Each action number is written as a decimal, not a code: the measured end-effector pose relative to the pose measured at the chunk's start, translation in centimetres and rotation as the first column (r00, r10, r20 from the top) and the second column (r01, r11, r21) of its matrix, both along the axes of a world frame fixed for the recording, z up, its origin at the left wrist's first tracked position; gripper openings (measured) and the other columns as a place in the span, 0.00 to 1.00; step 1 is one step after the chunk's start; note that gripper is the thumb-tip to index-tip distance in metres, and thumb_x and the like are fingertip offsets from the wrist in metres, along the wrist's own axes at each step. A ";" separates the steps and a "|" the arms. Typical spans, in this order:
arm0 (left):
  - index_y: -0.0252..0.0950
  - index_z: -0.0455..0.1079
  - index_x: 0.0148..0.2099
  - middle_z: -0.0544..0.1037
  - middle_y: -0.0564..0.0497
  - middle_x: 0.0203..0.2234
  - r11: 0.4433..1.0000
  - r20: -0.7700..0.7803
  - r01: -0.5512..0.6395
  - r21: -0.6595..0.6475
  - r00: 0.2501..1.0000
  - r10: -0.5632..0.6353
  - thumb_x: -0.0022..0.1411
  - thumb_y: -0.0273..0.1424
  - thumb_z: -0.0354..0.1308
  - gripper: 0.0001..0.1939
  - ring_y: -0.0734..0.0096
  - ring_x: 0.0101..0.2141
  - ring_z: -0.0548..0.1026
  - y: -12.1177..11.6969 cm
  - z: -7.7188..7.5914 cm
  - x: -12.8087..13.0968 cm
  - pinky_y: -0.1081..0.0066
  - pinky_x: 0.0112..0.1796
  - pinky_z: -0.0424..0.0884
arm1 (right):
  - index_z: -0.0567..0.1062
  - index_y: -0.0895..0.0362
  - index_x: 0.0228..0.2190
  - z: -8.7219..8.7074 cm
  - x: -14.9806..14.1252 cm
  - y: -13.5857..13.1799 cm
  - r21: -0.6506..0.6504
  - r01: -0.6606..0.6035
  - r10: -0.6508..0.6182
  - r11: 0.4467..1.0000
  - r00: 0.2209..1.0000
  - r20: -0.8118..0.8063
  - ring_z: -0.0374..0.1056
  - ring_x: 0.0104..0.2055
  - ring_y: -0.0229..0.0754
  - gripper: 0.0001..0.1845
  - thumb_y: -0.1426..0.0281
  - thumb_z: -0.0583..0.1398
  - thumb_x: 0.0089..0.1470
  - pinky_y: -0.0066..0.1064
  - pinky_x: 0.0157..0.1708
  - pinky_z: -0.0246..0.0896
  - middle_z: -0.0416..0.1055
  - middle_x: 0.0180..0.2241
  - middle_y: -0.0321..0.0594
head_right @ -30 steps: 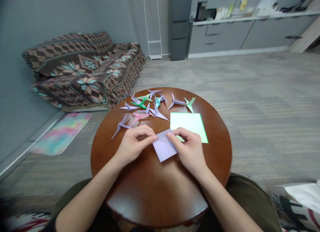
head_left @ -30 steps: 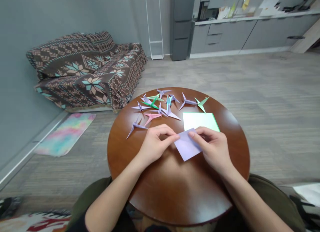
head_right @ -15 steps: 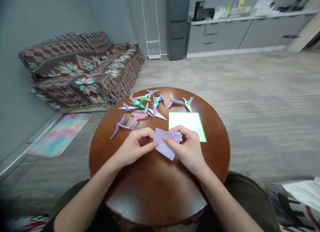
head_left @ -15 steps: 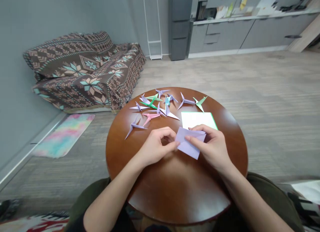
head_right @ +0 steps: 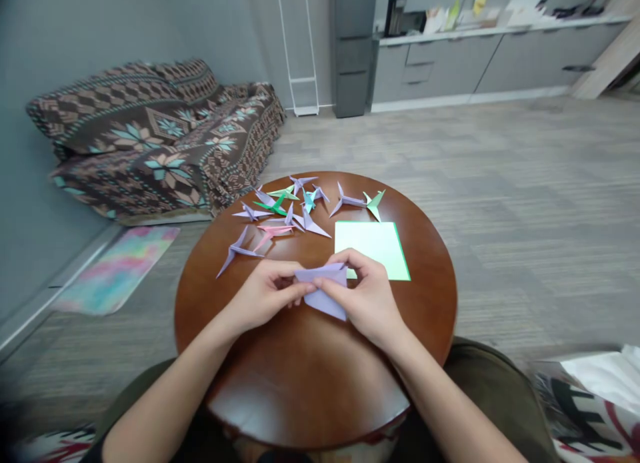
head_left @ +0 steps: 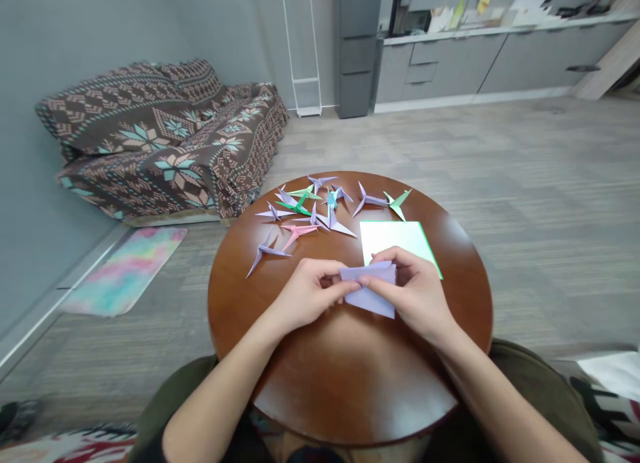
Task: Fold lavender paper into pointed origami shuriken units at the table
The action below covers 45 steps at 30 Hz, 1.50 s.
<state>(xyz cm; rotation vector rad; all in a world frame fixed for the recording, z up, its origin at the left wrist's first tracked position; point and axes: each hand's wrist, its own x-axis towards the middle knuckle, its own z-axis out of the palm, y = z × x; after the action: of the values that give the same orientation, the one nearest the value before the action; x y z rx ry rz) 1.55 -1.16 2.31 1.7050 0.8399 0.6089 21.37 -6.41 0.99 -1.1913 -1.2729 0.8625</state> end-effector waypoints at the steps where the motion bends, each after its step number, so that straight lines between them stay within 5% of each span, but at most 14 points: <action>1: 0.33 0.75 0.30 0.73 0.54 0.20 1.000 0.004 -0.008 0.002 1.000 0.008 0.65 0.38 0.66 0.15 0.75 0.22 0.68 0.0 0.0 0.0 0.74 0.26 0.61 | 0.79 0.55 0.30 0.0 0.0 0.0 0.001 -0.007 0.007 1.000 1.000 0.003 0.69 0.30 0.39 0.08 0.67 0.73 0.50 0.29 0.29 0.64 0.75 0.28 0.34; 14: 0.32 0.79 0.31 0.78 0.52 0.25 0.982 -0.017 0.039 0.185 0.999 -0.037 0.65 0.34 0.66 0.12 0.73 0.28 0.71 -0.1 0.6 0.0 0.73 0.31 0.63 | 0.78 0.54 0.28 -0.1 -0.5 -0.2 0.040 -0.077 0.079 0.996 0.996 -0.042 0.72 0.35 0.42 0.08 0.67 0.72 0.55 0.31 0.34 0.68 0.77 0.31 0.37; 19: 0.32 0.81 0.33 0.80 0.51 0.26 0.974 0.002 -0.035 0.225 0.999 0.035 0.65 0.32 0.67 0.10 0.72 0.29 0.73 0.1 0.6 0.0 0.73 0.31 0.64 | 0.79 0.52 0.39 -0.5 0.4 0.2 0.191 -0.005 0.006 0.982 1.000 -0.004 0.74 0.41 0.42 0.05 0.68 0.69 0.61 0.34 0.43 0.69 0.77 0.38 0.37; 24: 0.33 0.80 0.32 0.79 0.52 0.26 0.965 0.020 -0.081 0.249 0.997 0.079 0.64 0.32 0.68 0.09 0.73 0.28 0.72 0.1 0.4 -0.1 0.73 0.31 0.64 | 0.78 0.50 0.42 -0.8 1.1 0.4 0.244 -0.094 0.084 0.965 0.995 0.048 0.74 0.47 0.44 0.03 0.70 0.64 0.66 0.36 0.50 0.67 0.77 0.42 0.38; 33: 0.34 0.83 0.38 0.82 0.50 0.30 0.922 0.044 -0.061 0.383 0.998 0.048 0.65 0.30 0.66 0.06 0.71 0.30 0.76 0.0 0.2 -0.2 0.72 0.33 0.67 | 0.75 0.52 0.37 -0.3 1.6 0.3 0.204 -0.118 0.109 0.972 0.993 0.054 0.73 0.44 0.44 0.02 0.71 0.64 0.65 0.36 0.47 0.67 0.77 0.40 0.38; 41: 0.34 0.81 0.39 0.84 0.51 0.31 0.939 0.036 -0.103 0.328 0.995 0.097 0.64 0.31 0.67 0.05 0.70 0.31 0.78 0.1 -0.1 -0.1 0.73 0.33 0.69 | 0.72 0.53 0.37 -0.2 1.3 0.4 0.085 -0.142 0.136 0.986 0.988 0.067 0.71 0.41 0.43 0.10 0.68 0.69 0.58 0.35 0.46 0.64 0.73 0.37 0.36; 45: 0.35 0.79 0.46 0.85 0.50 0.33 0.950 0.119 -0.200 0.240 0.977 0.175 0.61 0.34 0.70 0.12 0.68 0.32 0.80 0.1 -0.4 -0.2 0.73 0.33 0.71 | 0.74 0.54 0.39 -0.2 0.9 0.5 -0.007 -0.173 0.173 0.985 0.985 0.016 0.70 0.40 0.42 0.07 0.71 0.66 0.58 0.33 0.42 0.62 0.73 0.36 0.35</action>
<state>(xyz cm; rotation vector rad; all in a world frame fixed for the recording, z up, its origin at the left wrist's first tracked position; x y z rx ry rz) 1.38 -1.09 1.92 1.8170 0.8919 0.9543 22.27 -5.87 0.78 -1.1052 -1.4040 0.9845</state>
